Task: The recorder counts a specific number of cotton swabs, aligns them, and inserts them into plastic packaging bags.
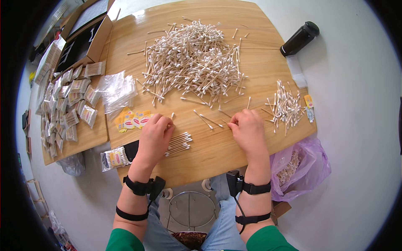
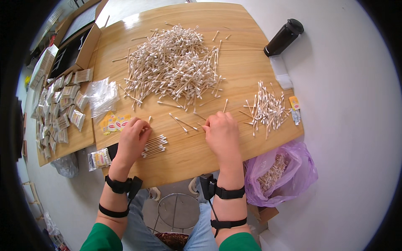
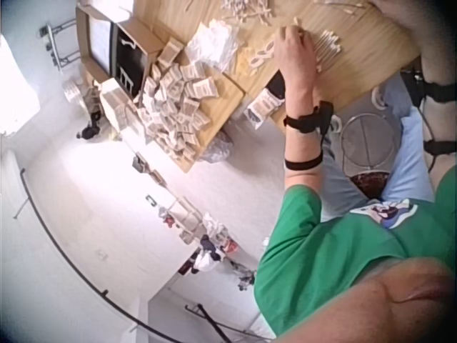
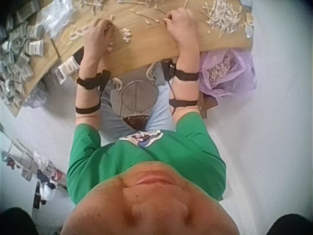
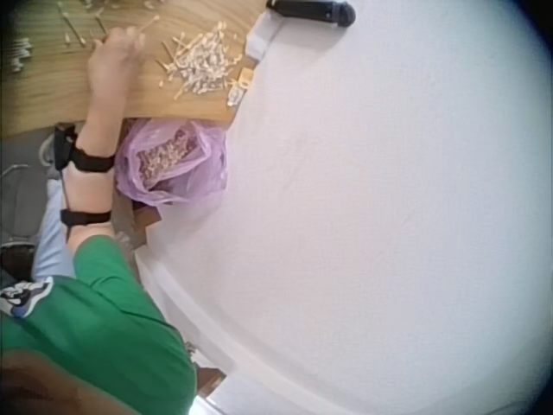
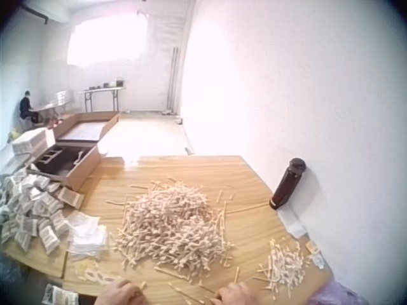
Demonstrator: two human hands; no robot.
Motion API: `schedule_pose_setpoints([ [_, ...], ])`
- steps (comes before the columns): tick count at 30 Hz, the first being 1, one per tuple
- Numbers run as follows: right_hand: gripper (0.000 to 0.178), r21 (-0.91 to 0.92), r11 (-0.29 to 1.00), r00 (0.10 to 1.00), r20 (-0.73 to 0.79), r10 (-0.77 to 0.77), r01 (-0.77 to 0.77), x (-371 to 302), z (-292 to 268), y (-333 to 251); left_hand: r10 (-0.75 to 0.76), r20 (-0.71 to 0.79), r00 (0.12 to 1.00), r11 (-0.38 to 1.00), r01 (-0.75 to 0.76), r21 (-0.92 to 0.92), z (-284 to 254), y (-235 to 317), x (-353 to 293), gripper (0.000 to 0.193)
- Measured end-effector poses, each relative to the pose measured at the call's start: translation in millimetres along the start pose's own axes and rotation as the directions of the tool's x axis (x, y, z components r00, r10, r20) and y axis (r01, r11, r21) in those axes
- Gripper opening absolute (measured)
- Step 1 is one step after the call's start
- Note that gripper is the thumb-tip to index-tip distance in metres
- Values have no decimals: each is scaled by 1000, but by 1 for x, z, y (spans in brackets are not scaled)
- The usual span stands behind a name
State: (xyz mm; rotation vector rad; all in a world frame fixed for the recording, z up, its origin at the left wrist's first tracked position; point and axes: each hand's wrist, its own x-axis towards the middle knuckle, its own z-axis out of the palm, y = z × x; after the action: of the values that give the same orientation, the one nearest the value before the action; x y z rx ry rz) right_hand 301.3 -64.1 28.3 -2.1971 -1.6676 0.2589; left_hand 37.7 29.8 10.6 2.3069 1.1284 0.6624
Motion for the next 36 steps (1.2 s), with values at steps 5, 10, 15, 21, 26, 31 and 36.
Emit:
schedule_pose_setpoints([
  [5,11,-30,959,939,-215,268,-281,-4,-11,39,-95,-19,995,995,94,-45,0,0,-4,15],
  [10,12,202,948,923,-249,294,-247,0,-15,23,-96,14,995,995,96,39,-5,-1,-2,15],
  [15,17,449,887,993,7,117,-107,5,8,-24,-63,50,997,998,63,-8,-12,-6,-4,7],
  [21,27,249,967,999,7,50,-50,0,21,-36,-68,232,970,990,95,-106,-22,-1,-11,5],
  [26,20,184,980,997,5,-80,78,-2,30,-54,32,238,971,991,1,-137,-23,-2,-16,6],
  [31,13,231,945,972,-34,-232,233,2,41,-70,4,191,982,965,46,-257,-26,-4,-13,10],
  [36,24,539,842,977,160,-139,32,3,45,-89,11,-94,996,998,-18,-66,-22,-21,-13,19],
])
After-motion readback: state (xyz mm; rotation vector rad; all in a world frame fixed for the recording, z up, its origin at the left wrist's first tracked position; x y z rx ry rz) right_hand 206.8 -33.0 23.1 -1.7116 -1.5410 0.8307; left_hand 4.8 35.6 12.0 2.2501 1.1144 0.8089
